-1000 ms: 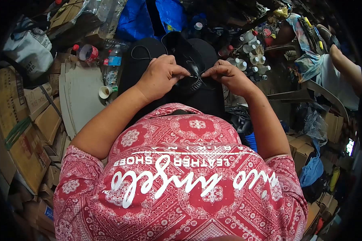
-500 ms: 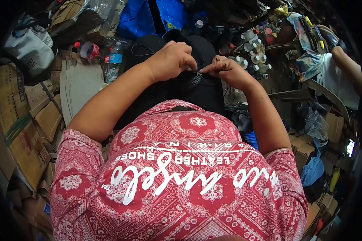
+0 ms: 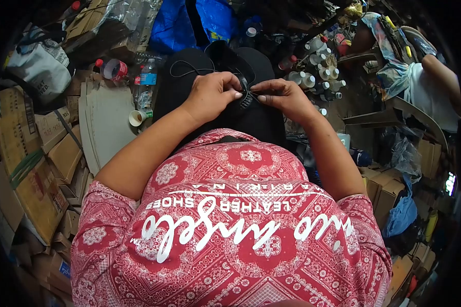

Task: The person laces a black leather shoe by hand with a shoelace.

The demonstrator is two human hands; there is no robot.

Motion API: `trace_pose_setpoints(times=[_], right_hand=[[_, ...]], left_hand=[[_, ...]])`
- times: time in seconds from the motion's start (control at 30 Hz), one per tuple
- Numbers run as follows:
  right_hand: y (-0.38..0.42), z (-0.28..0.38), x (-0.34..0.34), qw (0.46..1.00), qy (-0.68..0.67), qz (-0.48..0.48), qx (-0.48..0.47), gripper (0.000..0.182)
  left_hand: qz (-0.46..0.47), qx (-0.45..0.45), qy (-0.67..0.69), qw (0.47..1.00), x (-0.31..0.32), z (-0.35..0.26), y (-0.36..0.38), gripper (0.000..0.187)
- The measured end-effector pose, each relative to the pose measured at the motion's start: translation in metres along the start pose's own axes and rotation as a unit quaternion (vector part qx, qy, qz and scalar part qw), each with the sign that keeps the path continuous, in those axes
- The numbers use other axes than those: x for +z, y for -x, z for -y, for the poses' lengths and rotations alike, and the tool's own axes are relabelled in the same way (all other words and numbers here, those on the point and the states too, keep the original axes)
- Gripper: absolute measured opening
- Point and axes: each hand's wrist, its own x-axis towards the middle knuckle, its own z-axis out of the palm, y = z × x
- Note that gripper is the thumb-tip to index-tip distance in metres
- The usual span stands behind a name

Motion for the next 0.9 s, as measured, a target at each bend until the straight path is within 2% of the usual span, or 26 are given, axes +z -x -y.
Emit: trace_pose_setpoints(times=[0.13, 0.23, 0.3, 0.33, 0.4, 0.47, 0.53, 0.6, 0.63, 0.67, 0.7, 0.77, 0.8, 0.83, 0.87, 0.9], right_hand=[[-0.002, 0.0, 0.003, 0.999, 0.017, -0.028, 0.006, 0.017], [-0.01, 0.004, 0.005, 0.998, 0.053, -0.026, 0.006, 0.009], [-0.015, 0.004, 0.002, 0.999, 0.049, -0.014, -0.007, 0.008], [-0.016, 0.003, 0.001, 0.999, 0.046, 0.003, -0.019, 0.007], [-0.015, 0.001, -0.004, 0.999, 0.037, 0.006, -0.019, 0.007], [-0.012, 0.0, -0.012, 0.999, 0.026, 0.01, -0.017, 0.008], [-0.003, -0.005, -0.02, 1.0, -0.018, -0.024, 0.002, 0.009], [-0.003, -0.018, -0.021, 0.998, -0.061, -0.006, 0.005, 0.012], [0.0, -0.02, -0.019, 0.998, 0.015, -0.034, -0.054, 0.013], [0.002, -0.022, -0.018, 0.987, 0.092, -0.062, -0.115, 0.014], [0.005, -0.024, -0.018, 0.987, 0.093, -0.062, -0.115, 0.014], [0.015, -0.026, -0.02, 0.989, 0.12, -0.059, -0.059, 0.014], [0.021, -0.023, -0.021, 0.989, 0.121, -0.06, -0.061, 0.014], [0.029, -0.017, -0.02, 0.994, 0.084, -0.06, -0.028, 0.013], [0.035, -0.014, -0.022, 0.997, 0.047, -0.059, 0.006, 0.012], [0.035, -0.019, -0.028, 0.994, 0.06, -0.077, -0.039, 0.012]], left_hand=[[0.017, -0.029, 0.024, 0.999, 0.008, 0.003, -0.006, 0.011], [0.06, 0.005, -0.009, 0.998, -0.001, -0.012, -0.011, 0.011], [0.096, 0.11, -0.227, 0.963, -0.009, -0.024, -0.014, 0.014], [0.098, 0.114, -0.228, 0.962, -0.011, -0.023, -0.015, 0.014], [0.072, 0.209, -0.275, 0.936, -0.017, -0.021, -0.017, 0.012], [0.071, 0.203, -0.29, 0.932, -0.027, -0.018, -0.01, 0.01], [0.072, 0.191, -0.303, 0.931, -0.029, -0.017, -0.003, 0.007], [0.101, 0.13, -0.261, 0.951, -0.028, -0.018, 0.0, 0.005], [0.101, 0.13, -0.26, 0.951, -0.026, -0.02, 0.0, 0.005], [0.118, 0.083, -0.22, 0.965, -0.024, -0.022, -0.002, 0.006], [0.136, 0.036, -0.18, 0.974, -0.022, -0.024, -0.003, 0.007], [0.132, 0.033, -0.159, 0.978, -0.014, -0.024, -0.004, 0.008], [0.128, 0.029, -0.139, 0.982, -0.012, -0.023, -0.005, 0.008], [0.127, 0.03, -0.139, 0.982, -0.012, -0.022, -0.007, 0.008], [0.131, 0.081, -0.17, 0.973, -0.012, -0.022, -0.009, 0.009], [0.135, 0.131, -0.2, 0.962, -0.011, -0.022, -0.01, 0.01]])
